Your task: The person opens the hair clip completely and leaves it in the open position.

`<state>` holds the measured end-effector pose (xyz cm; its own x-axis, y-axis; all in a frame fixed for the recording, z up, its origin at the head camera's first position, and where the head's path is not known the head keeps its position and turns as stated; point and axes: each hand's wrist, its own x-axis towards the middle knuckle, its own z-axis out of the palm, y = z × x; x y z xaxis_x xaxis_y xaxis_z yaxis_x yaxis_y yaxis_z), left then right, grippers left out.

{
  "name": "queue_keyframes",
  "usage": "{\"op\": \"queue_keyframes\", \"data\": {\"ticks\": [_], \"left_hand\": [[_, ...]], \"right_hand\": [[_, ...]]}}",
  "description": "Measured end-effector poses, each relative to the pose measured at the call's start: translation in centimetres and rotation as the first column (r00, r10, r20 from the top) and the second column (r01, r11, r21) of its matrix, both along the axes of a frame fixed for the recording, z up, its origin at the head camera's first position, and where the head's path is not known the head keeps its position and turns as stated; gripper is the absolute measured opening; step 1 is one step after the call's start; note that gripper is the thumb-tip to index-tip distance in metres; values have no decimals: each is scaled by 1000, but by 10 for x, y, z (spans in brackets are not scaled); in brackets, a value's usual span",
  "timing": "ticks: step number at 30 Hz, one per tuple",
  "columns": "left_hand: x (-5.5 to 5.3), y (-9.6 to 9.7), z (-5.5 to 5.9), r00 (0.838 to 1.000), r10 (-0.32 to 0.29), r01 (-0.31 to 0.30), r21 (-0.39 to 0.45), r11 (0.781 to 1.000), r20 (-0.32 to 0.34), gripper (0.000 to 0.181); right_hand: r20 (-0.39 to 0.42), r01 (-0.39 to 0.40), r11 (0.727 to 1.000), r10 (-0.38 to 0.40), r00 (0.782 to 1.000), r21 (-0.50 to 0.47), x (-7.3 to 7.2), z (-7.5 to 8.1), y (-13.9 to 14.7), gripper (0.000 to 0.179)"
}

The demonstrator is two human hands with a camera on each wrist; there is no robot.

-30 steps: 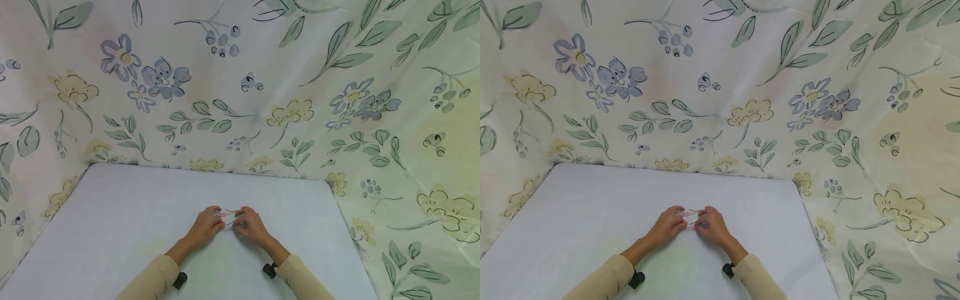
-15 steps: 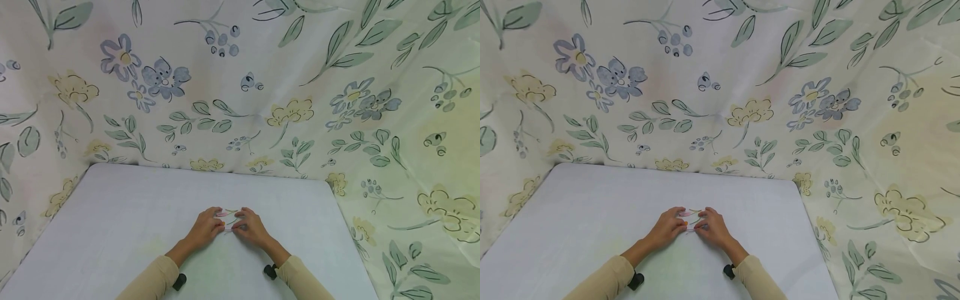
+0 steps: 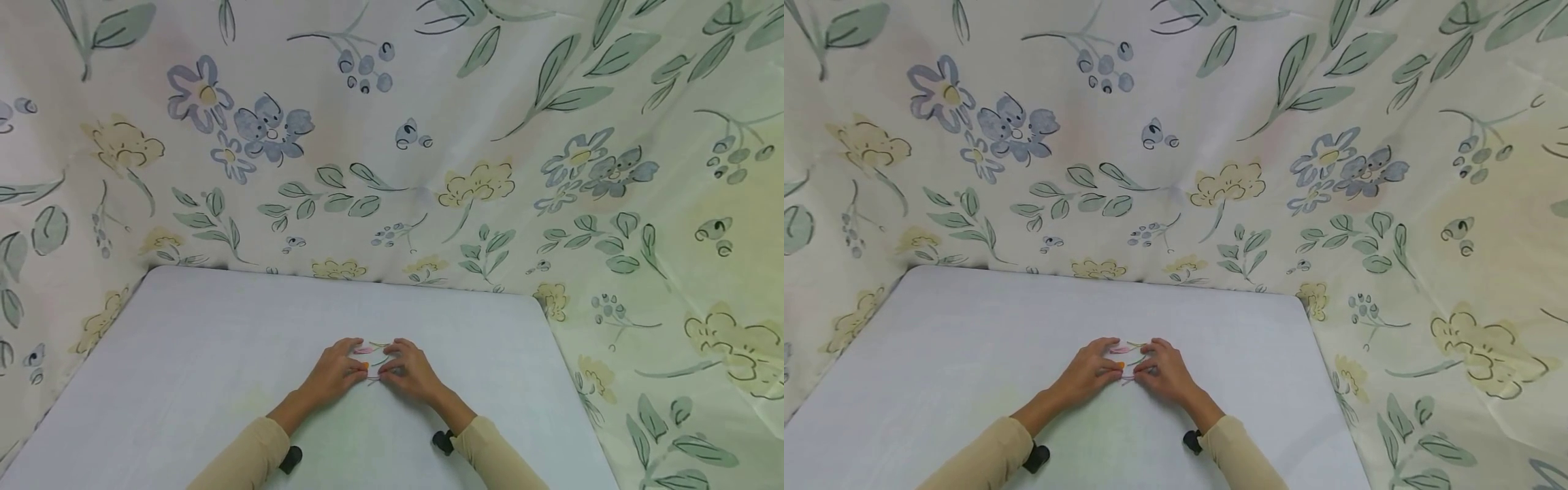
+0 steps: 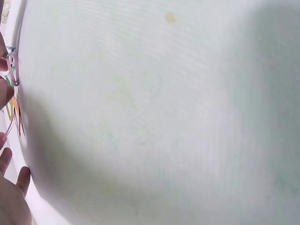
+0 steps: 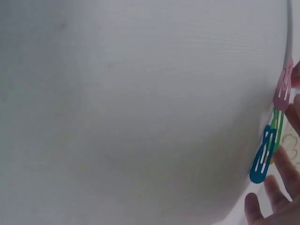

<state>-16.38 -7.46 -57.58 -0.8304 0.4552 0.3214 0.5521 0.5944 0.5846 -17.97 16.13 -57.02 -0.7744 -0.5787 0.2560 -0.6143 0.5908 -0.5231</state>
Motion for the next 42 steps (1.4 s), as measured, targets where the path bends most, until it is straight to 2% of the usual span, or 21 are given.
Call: {"op": "queue_keyframes", "data": {"ticks": [4, 10, 13, 17, 20, 25, 33, 42], "left_hand": [[-1, -4, 1, 999, 37, -37, 53, 998, -10, 12], [-5, -11, 1, 991, 131, -133, 97, 986, 29, 10], [-7, -14, 0, 983, 174, -179, 88, 980, 60, 7], [-9, -15, -2, 974, 202, -207, 42, 977, 100, 9], [-10, -15, -5, 971, 215, -217, 11, 976, 103, 10], [-10, -15, -5, 968, 229, -231, 14, 973, 100, 10], [-9, -13, 0, 962, 236, -239, 7, 971, 139, 10], [-8, -16, 3, 971, 177, -177, -15, 984, 163, 8]], "right_hand": [[-17, 13, 1000, -14, 1000, -27, -3, 1, -4, 7], [6, 87, 996, -87, 996, -9, -7, 5, -13, 9], [10, 133, 991, -133, 991, 7, -8, 5, -18, 9], [17, 170, 985, -170, 985, 14, -9, 5, -25, 11], [14, 189, 981, -190, 982, 43, -9, 4, -31, 13], [23, 200, 977, -203, 979, 77, -9, 5, -38, 14], [58, 210, 972, -216, 975, 105, -8, 3, -42, 12], [62, 192, 978, -197, 978, 78, -7, 3, -43, 8]]}}
